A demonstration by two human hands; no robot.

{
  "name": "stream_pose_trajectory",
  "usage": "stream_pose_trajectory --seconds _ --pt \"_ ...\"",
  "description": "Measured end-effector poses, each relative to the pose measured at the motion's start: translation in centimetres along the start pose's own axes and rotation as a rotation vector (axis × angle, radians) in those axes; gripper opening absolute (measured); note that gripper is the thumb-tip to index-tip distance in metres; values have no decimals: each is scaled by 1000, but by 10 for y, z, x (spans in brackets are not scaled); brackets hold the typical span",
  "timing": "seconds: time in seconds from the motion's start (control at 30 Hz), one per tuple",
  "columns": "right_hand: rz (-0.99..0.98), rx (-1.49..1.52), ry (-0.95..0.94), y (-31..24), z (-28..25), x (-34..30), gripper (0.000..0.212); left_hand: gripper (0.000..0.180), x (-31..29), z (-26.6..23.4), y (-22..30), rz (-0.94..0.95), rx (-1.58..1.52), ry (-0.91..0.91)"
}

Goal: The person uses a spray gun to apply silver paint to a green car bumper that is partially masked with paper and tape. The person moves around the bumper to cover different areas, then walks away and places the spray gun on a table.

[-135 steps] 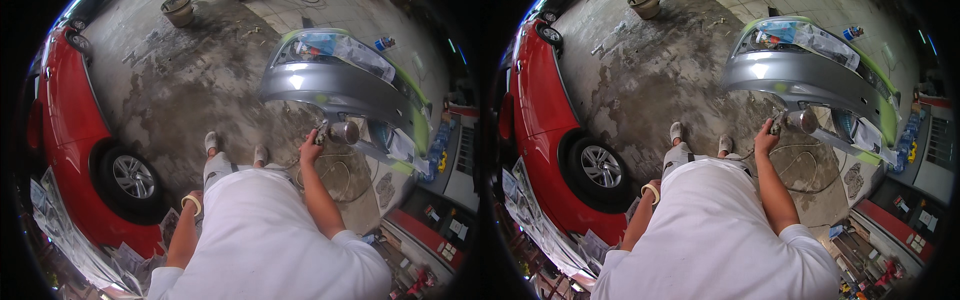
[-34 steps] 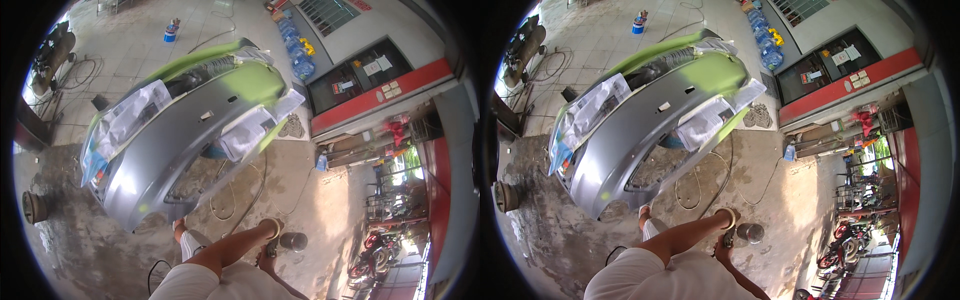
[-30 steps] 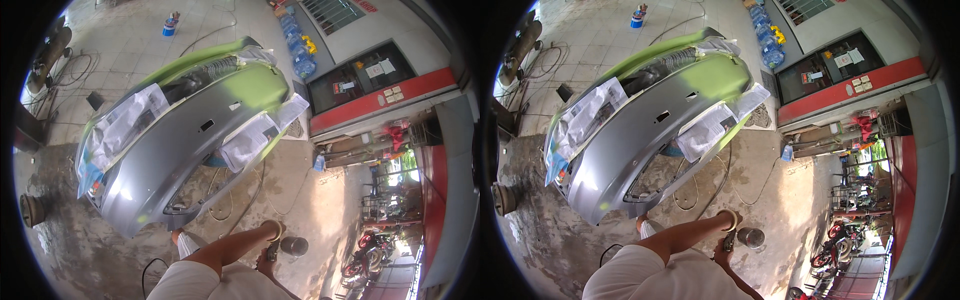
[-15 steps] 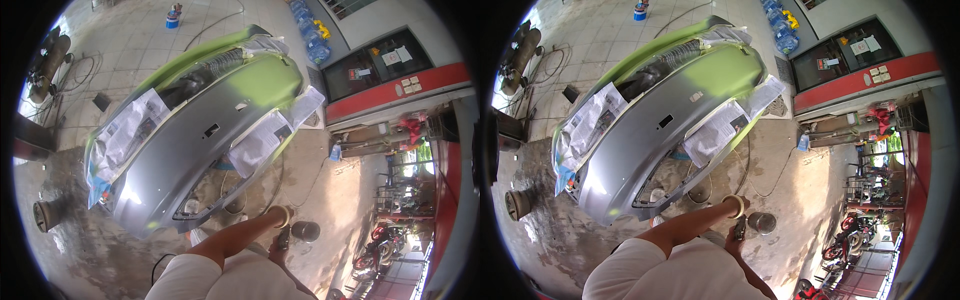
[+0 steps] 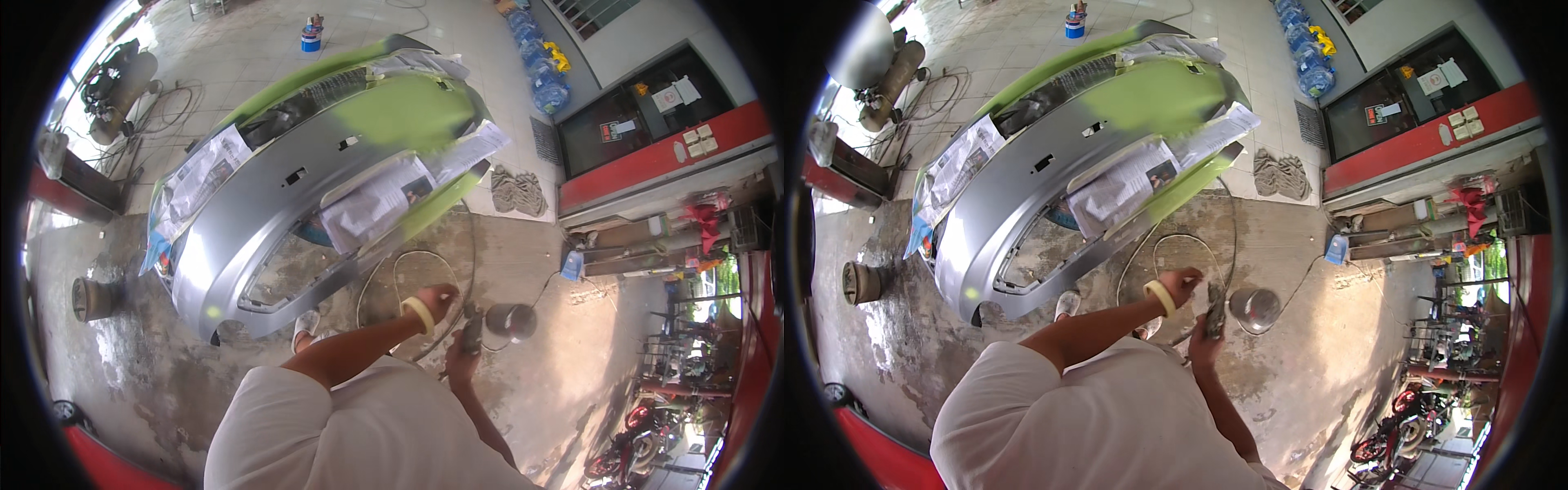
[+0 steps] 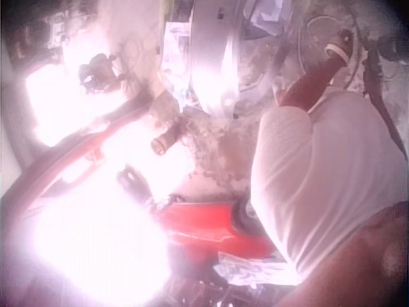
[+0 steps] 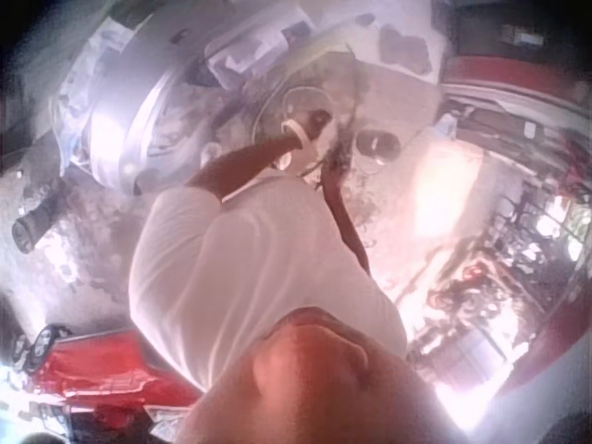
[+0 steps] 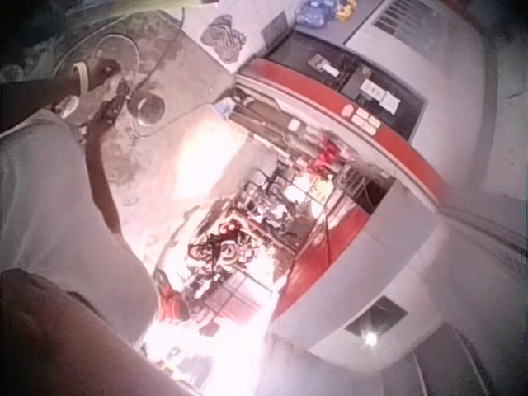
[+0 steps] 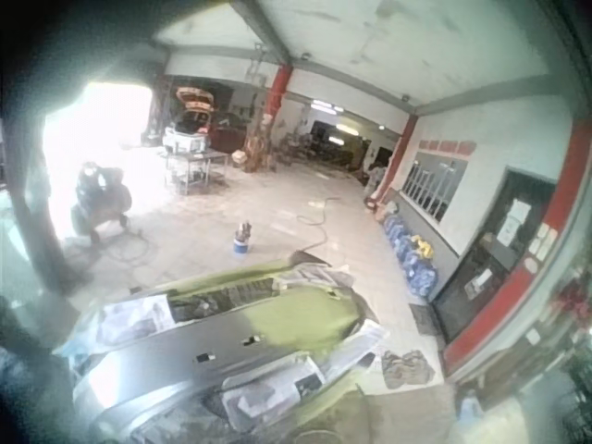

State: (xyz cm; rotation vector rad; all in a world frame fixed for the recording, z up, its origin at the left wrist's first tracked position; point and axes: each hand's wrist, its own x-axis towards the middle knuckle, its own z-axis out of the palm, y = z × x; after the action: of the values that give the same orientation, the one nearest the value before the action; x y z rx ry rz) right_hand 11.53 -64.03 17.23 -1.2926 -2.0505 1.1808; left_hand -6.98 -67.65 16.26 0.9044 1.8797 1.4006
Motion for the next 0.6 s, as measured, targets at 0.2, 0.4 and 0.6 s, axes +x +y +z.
stream_pose_trajectory --seconds 0.2,0.4,0.6 --pt "-56 322 -261 -186 -34 98 27 38 -45 31 -48 201 401 -762" --pt "-336 196 -533 -349 1 188 36 80 -55 5 -7 -575 -212 -751" --pt "-521 6 -693 -463 144 227 43 72 -7 -38 -9 -141 -156 -621"
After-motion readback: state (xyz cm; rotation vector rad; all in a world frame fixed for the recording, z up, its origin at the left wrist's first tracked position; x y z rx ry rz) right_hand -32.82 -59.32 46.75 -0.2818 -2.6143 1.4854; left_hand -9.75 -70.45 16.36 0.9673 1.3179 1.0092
